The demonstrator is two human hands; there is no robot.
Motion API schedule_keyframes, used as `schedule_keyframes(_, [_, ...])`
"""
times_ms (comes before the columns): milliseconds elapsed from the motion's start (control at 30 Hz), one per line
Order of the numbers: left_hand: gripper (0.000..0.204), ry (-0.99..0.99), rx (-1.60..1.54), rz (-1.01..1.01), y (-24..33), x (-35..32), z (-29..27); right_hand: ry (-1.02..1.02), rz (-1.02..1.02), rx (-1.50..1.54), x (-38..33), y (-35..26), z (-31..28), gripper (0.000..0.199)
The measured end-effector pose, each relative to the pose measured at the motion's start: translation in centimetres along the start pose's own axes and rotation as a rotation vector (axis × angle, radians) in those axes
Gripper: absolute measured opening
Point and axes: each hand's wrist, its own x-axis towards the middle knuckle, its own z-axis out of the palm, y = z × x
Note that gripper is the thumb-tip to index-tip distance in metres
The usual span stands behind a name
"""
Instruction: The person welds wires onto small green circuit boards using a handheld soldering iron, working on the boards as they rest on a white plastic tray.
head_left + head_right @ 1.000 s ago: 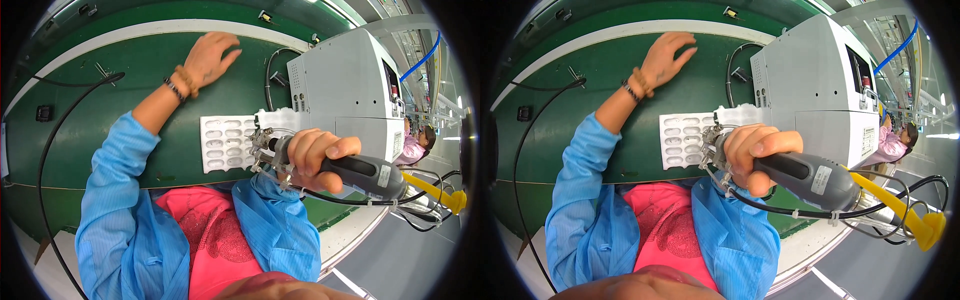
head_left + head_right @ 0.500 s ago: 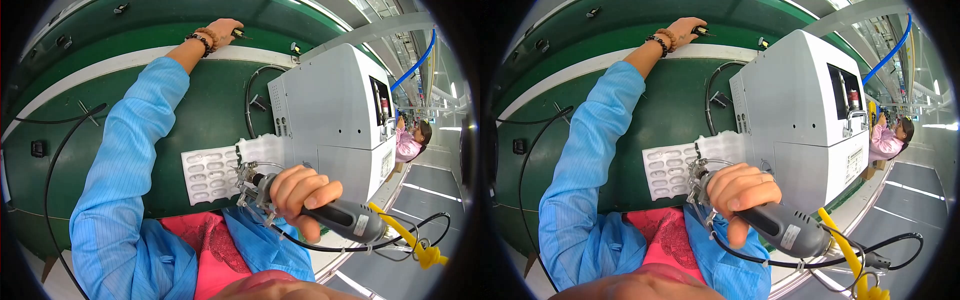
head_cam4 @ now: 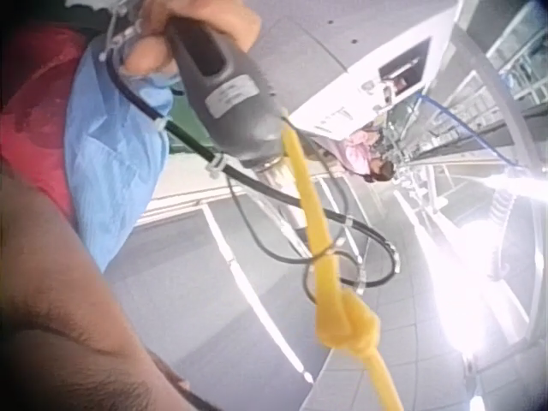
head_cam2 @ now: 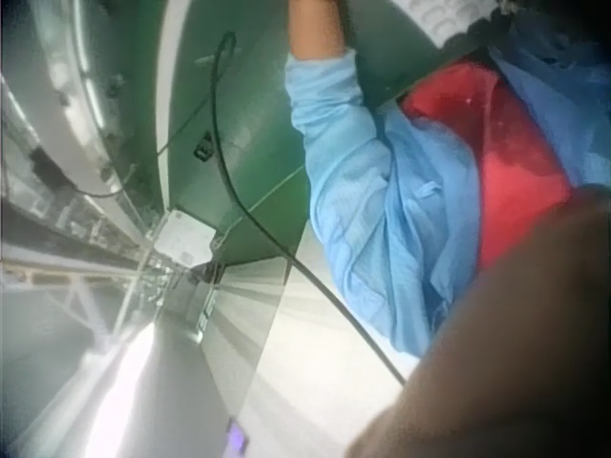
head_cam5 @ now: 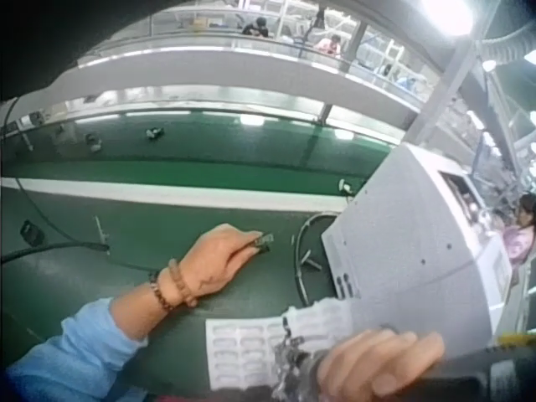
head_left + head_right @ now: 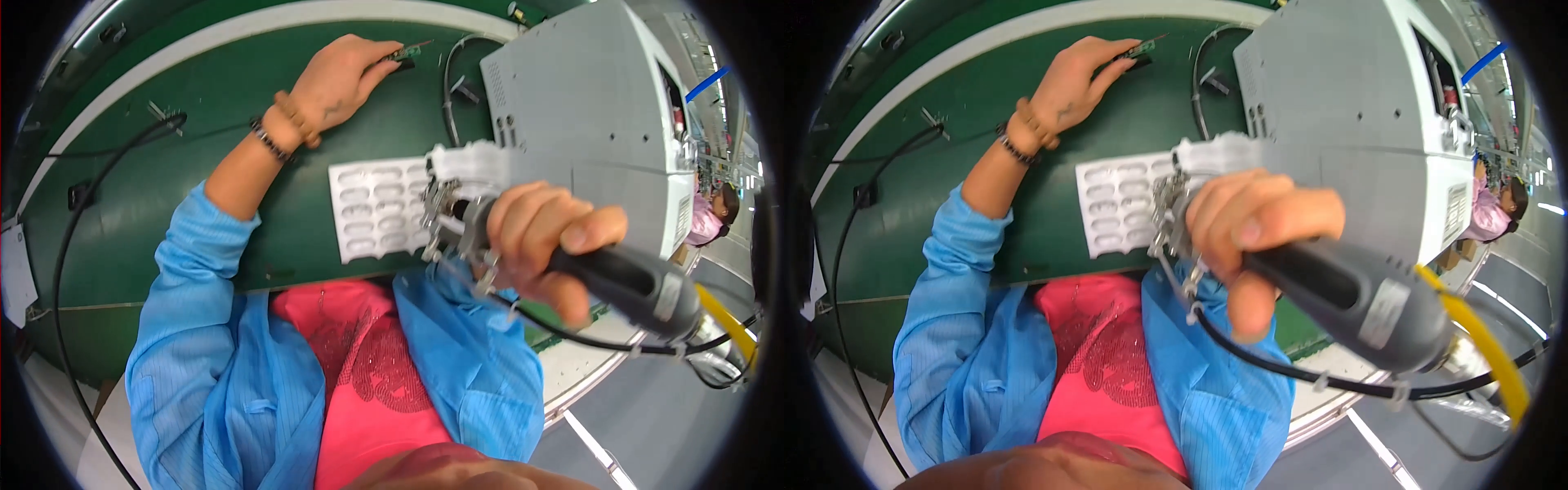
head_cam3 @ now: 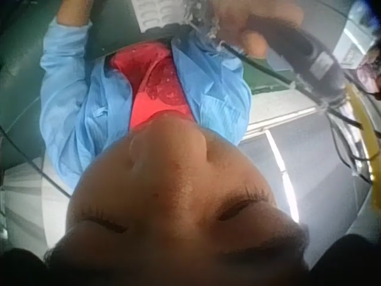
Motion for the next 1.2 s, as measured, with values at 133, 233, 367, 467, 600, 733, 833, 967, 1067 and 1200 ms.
schedule_keyframes(133, [0.027,-0.024,-0.011,0.018,3.9,-6.4,-2.0,-0.092,0.045,-0.016,-0.2,-0.7,-0.3,0.052])
schedule_keyframes(233, [0.029,-0.050,0.007,0.029,5.2,-9.1,-2.3,-0.106,0.042,0.030,-0.5,-0.7,0.0,0.053])
schedule_keyframes(367, [0.031,-0.081,0.073,0.086,5.7,-10.2,-1.5,-0.062,-0.007,0.060,-0.9,-0.3,0.5,0.053])
schedule_keyframes(467, [0.029,-0.059,0.105,0.122,5.5,-11.0,0.0,-0.036,-0.033,0.051,-1.1,-0.2,0.9,0.053])
schedule_keyframes(600, [0.025,0.035,0.103,0.089,5.4,-11.6,1.0,-0.043,-0.026,0.036,-0.9,-0.1,0.9,0.053])
schedule_keyframes(733, [0.022,0.111,0.012,0.071,5.2,-11.9,1.9,-0.066,-0.014,0.018,-0.7,0.1,0.9,0.053])
schedule_keyframes(833, [0.023,0.110,-0.115,-0.098,5.1,-12.0,2.0,-0.084,0.005,0.002,-0.3,0.2,0.8,0.052])
schedule_keyframes(967, [0.025,0.148,-0.117,-0.052,4.4,-12.1,2.3,-0.104,0.053,-0.013,0.4,0.4,1.2,0.052])
schedule_keyframes(1067, [0.025,0.176,-0.157,-0.068,4.4,-12.1,2.3,-0.136,0.057,-0.100,1.1,1.3,1.7,0.054])
schedule_keyframes(1200, [0.026,0.164,-0.214,-0.140,4.4,-12.3,2.4,-0.139,0.093,-0.102,1.8,3.1,2.4,0.055])
